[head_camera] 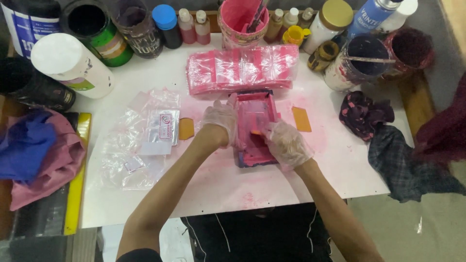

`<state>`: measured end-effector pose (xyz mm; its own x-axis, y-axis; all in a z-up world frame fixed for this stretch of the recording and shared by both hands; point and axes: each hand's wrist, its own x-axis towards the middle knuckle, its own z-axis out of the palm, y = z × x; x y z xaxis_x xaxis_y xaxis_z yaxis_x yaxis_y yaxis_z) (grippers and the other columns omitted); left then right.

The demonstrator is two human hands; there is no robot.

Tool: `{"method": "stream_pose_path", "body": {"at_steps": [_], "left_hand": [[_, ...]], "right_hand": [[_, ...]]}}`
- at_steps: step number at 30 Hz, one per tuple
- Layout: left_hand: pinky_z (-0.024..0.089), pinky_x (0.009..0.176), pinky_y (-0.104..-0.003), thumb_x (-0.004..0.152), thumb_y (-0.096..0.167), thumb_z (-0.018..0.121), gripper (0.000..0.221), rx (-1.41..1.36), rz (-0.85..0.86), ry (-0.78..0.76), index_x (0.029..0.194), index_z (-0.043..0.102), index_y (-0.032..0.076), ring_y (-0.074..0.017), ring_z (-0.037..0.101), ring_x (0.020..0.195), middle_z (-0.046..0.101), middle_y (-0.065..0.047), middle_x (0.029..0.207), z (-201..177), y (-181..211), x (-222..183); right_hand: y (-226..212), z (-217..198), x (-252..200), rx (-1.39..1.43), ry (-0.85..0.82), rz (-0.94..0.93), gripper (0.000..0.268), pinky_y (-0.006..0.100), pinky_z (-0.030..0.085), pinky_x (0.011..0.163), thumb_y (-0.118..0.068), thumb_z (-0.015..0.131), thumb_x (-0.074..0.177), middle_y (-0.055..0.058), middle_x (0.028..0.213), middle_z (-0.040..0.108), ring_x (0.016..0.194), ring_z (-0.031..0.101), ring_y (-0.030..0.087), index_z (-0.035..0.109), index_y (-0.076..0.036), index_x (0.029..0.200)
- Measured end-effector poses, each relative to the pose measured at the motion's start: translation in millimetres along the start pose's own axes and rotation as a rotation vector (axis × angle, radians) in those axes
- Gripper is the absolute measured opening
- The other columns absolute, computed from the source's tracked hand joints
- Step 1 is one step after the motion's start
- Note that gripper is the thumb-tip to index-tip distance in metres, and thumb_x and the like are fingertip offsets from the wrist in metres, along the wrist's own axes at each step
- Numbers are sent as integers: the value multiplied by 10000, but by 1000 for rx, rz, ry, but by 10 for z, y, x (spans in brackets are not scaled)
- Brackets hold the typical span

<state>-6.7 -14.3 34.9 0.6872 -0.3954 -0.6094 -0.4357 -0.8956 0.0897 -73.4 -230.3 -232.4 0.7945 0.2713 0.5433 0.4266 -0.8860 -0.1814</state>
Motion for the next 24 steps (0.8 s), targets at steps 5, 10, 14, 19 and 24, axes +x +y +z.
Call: {"method": "stream_pose_path", "body": {"at_steps": [5,10,14,19,24], "left_hand": [[411,1127,-502,586,531,977,1512,29,9,-11,1632,18,9,-426,378,1431,350,-230,1597,62,-8,84],[418,1124,-503,565,576,983,1549,-33,-29,-5,1633,-7,49,-423,393,1424,418,-235,1545,-2,3,78],[425,1107,-518,644,520,939,1428,52,3,-23,1632,33,25,-420,354,1435,289,-182,1643,-35,6,47],[423,1102,-524,634,542,939,1449,30,10,-24,1628,25,16,-425,380,1412,285,-186,1649,-11,-10,95],[435,1094,-500,578,600,956,1523,-5,-39,-8,1625,16,19,-397,413,1402,458,-207,1518,63,-12,186]], "right_hand": [[323,193,502,-48,-104,6,246,256,445,1128,-473,622,929,-167,1250,690,1239,594,68,725,-391,1136],[425,387,808,-28,-206,11,356,246,370,1179,-541,608,898,-176,1349,622,1326,510,63,669,-414,1224],[378,345,434,-14,-264,13,416,240,332,1205,-576,602,882,-180,1399,587,1370,468,60,641,-426,1269],[198,133,-390,0,-381,20,542,230,257,1256,-645,589,851,-189,1498,519,1458,384,55,586,-449,1357],[-126,-444,-355,442,-568,187,583,342,261,1266,-533,431,941,-65,1590,440,1494,359,182,428,-364,1498]]}}
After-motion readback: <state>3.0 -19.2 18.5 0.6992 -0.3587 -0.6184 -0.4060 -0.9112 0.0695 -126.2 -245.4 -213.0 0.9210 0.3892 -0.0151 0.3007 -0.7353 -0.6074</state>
